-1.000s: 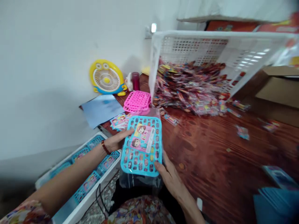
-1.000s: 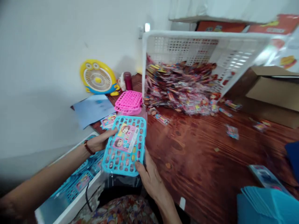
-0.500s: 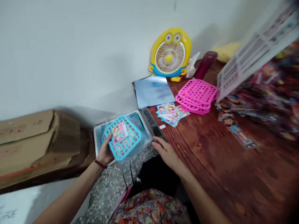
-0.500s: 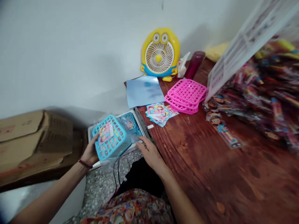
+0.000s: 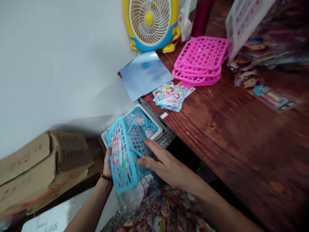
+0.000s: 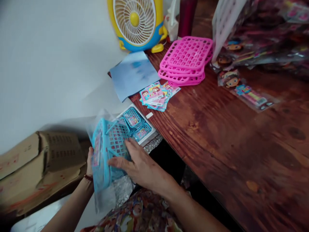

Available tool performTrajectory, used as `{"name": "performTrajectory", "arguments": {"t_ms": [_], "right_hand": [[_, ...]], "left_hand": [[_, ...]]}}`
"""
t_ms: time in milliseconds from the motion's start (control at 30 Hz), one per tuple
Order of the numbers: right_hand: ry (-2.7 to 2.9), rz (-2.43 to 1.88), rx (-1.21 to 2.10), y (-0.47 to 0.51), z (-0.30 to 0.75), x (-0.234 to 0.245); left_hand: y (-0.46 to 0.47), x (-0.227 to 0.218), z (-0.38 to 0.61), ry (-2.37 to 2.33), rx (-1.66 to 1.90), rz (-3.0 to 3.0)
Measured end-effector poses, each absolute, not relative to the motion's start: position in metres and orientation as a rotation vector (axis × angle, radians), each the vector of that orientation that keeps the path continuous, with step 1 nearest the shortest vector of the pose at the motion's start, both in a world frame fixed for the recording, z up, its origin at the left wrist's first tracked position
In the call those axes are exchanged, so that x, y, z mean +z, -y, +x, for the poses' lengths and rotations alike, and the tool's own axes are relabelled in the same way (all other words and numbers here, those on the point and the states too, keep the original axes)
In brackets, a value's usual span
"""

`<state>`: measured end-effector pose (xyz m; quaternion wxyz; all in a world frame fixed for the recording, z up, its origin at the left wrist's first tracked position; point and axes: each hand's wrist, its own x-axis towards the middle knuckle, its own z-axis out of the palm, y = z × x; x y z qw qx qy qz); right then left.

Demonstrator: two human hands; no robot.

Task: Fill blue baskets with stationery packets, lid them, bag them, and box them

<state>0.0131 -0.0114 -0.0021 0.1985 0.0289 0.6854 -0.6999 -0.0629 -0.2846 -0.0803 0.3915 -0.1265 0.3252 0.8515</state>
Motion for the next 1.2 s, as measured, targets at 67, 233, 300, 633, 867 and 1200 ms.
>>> {"name": "performTrajectory", "arguments": {"t_ms": [67,233,300,633,867,1200], "right_hand": [[-1.888,0.068,-1.915,0.007,0.021,0.005],[-1.825,0.116,-1.89,0.005,0.031,0.013],[-1.817,0.145,-1.893,0.006,0.035,0.013],[-1.931,0.056,-1.927,0.012,0.05,0.01],[-2.019,0.038,-1.986,0.019,0.056,0.005],[-2.098,0.143,-2.038,0.036,0.06,0.0]], "left_hand": [[0.277,-0.078,-0.062,-0.85,2.142,-0.329],[0.267,-0.073,-0.055,-0.871,2.086,-0.328],[0.265,-0.07,-0.052,-0.877,2.081,-0.325],[0.257,-0.058,-0.051,-1.024,2.101,-0.356],[0.25,-0.044,-0.053,-1.246,2.107,-0.355],[0.239,-0.041,-0.061,-1.443,2.216,-0.24]]}}
